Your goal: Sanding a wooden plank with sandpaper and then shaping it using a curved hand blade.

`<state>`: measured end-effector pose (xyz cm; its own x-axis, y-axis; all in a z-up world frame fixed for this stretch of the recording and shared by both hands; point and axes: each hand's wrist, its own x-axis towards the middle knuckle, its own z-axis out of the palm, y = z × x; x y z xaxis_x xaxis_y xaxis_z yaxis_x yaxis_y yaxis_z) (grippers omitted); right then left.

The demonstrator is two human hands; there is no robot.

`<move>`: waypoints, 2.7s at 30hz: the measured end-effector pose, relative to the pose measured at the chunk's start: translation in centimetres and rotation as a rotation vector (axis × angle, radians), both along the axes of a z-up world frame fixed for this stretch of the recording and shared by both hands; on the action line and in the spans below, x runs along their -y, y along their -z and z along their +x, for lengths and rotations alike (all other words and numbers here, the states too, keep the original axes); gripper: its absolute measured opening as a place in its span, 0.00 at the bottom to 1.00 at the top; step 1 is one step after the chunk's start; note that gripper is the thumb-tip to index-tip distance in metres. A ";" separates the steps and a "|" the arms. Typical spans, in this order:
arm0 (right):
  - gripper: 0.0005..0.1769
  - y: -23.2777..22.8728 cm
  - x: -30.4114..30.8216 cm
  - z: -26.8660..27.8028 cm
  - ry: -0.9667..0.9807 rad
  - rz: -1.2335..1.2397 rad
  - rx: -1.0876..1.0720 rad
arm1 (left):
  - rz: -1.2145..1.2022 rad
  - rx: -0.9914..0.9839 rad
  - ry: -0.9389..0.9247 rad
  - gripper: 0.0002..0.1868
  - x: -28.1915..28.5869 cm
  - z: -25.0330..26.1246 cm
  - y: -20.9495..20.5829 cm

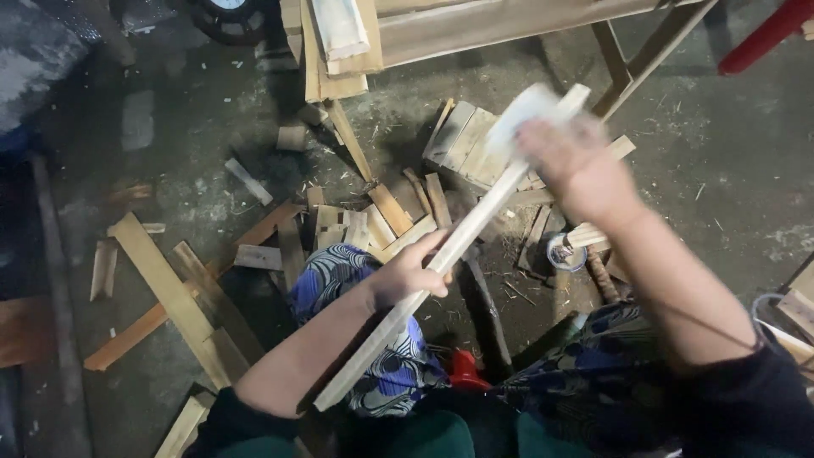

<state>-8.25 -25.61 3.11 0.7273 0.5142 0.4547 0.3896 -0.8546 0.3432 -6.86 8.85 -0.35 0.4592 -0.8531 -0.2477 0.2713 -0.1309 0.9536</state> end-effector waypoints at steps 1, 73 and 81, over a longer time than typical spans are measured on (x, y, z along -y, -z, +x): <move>0.27 -0.1 1.0 0.0 0.002 -0.001 0.000 | -0.001 0.000 0.002 0.50 0.0 -0.3 0.5; 0.31 1.9 -5.7 -4.0 -0.250 0.310 -0.161 | -0.083 0.022 -0.096 0.53 -1.8 -2.4 -1.3; 0.35 -1.7 -5.2 -5.2 0.224 0.046 -0.112 | -0.113 0.017 -0.048 0.58 -2.3 -3.4 -3.2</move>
<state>-13.42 -20.42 4.79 0.8679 0.3153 0.3838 0.2224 -0.9376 0.2674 -10.26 11.13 2.82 0.5038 -0.8520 -0.1427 0.2582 -0.0092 0.9661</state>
